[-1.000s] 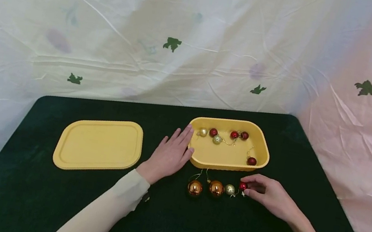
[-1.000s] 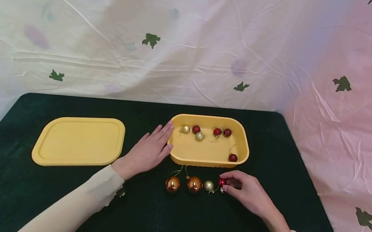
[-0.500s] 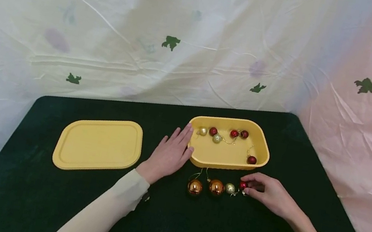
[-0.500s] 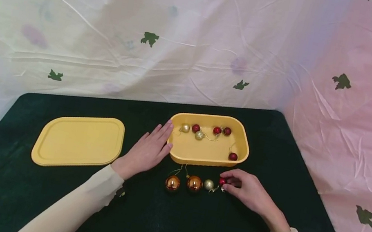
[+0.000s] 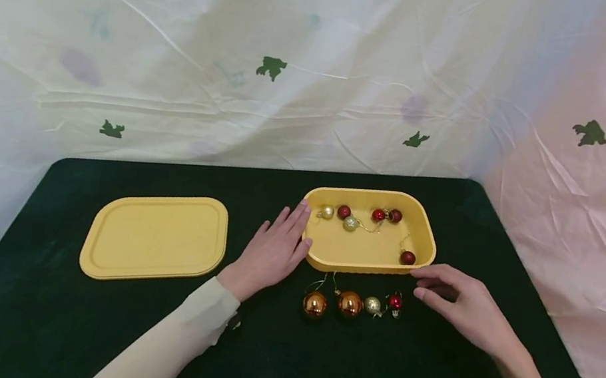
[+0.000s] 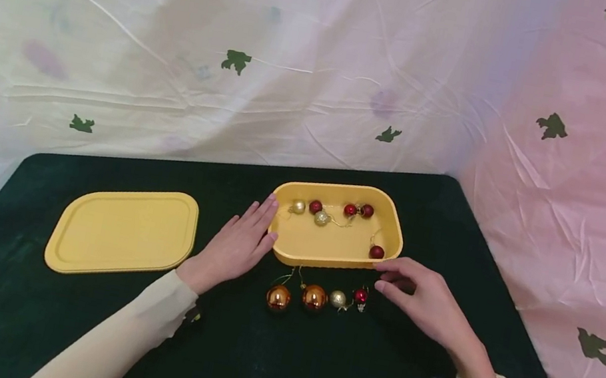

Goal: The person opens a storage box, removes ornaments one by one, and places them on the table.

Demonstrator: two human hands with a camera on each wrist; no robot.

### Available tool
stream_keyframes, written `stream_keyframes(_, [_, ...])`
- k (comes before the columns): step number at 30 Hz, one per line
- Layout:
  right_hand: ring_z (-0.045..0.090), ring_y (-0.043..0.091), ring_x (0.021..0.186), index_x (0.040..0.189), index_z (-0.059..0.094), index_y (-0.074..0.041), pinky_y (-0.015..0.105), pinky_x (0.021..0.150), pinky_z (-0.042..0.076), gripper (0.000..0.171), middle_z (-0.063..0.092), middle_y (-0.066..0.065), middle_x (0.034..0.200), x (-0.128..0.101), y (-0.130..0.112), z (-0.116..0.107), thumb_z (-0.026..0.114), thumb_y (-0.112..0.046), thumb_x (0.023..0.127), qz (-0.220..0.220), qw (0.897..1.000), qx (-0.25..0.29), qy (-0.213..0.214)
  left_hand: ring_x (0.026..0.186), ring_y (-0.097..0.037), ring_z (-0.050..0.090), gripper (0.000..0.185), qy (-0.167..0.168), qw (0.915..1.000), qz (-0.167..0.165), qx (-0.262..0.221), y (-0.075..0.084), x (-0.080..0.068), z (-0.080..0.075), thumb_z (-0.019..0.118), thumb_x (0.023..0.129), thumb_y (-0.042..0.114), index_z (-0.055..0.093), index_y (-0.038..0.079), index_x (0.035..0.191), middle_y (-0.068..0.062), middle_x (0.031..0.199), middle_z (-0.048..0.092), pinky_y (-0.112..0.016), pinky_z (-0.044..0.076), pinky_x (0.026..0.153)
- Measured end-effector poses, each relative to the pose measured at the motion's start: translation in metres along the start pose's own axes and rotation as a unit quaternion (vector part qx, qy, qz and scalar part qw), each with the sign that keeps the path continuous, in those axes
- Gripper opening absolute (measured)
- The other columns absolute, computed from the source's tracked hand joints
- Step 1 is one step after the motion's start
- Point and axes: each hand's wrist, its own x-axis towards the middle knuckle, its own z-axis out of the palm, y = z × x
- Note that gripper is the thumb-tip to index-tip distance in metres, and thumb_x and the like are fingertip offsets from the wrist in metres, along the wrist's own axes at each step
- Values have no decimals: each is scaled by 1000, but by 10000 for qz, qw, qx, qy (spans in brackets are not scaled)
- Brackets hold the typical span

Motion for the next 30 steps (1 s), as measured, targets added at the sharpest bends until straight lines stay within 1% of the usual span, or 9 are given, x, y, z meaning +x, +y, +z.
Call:
stream_keyframes(5, [61,9,85,124,72,-19,21,72,52,22,71,-4,110,12,-8,-6,69,-20,102,-404,9968,-243,652,158,-32,16,67,18,10000,3,-21,-1,0,0,33,113,45,12,14,168,2,174,1,-63,25,120])
stream_keyframes(9, [59,9,83,123,72,-20,24,68,49,22,71,-6,108,26,-10,-6,69,-20,102,-670,9938,-377,809,158,-31,15,67,7,10000,-26,-29,-1,-1,0,31,112,47,12,14,168,3,174,0,-63,25,120])
stream_keyframes(13, [62,10,87,126,71,-19,26,72,51,24,71,-4,110,42,-11,-5,68,-23,102,-673,9952,-373,610,158,-31,15,67,-1,10000,-38,-16,-1,0,0,32,112,46,11,15,168,3,174,0,-63,25,120])
stream_keyframes(14, [63,11,91,126,71,-19,27,76,52,25,72,-2,111,47,-12,-4,68,-24,102,-660,9957,-350,543,158,-31,15,66,0,10000,-38,-15,-1,0,-1,32,113,46,11,15,168,3,174,0,-63,25,120])
stream_keyframes(17, [67,21,103,129,70,-15,41,89,55,29,71,4,119,62,-15,0,68,-25,102,-653,9970,-225,338,158,-31,16,66,14,10000,-33,-23,-2,0,-1,32,113,45,11,16,168,3,174,0,-63,25,120])
stream_keyframes(20, [63,32,117,132,68,-12,56,98,52,34,67,9,131,78,-18,4,69,-27,102,-651,9977,-95,157,158,-31,16,66,33,10000,-19,-38,-2,0,0,33,113,44,11,15,168,3,174,1,-63,25,120])
stream_keyframes(21, [62,34,119,133,68,-11,58,98,51,36,65,9,133,83,-18,6,69,-28,102,-670,9977,-52,95,158,-31,17,66,46,10000,-14,-51,-2,0,0,34,113,44,12,15,168,3,174,1,-63,25,119])
stream_keyframes(25, [60,36,119,134,68,-10,56,99,50,38,66,12,134,102,-18,13,71,-26,100,-804,9967,-32,-106,158,-32,17,66,74,9999,10,-99,-2,0,2,35,113,43,13,14,168,3,174,2,-64,25,119])
stream_keyframes(30, [63,37,115,134,67,-2,56,97,51,41,68,19,128,121,-15,20,75,-19,97,-965,9945,-328,-252,158,-32,17,66,46,9999,17,-98,-1,0,1,34,113,44,13,14,168,3,174,2,-64,26,119])
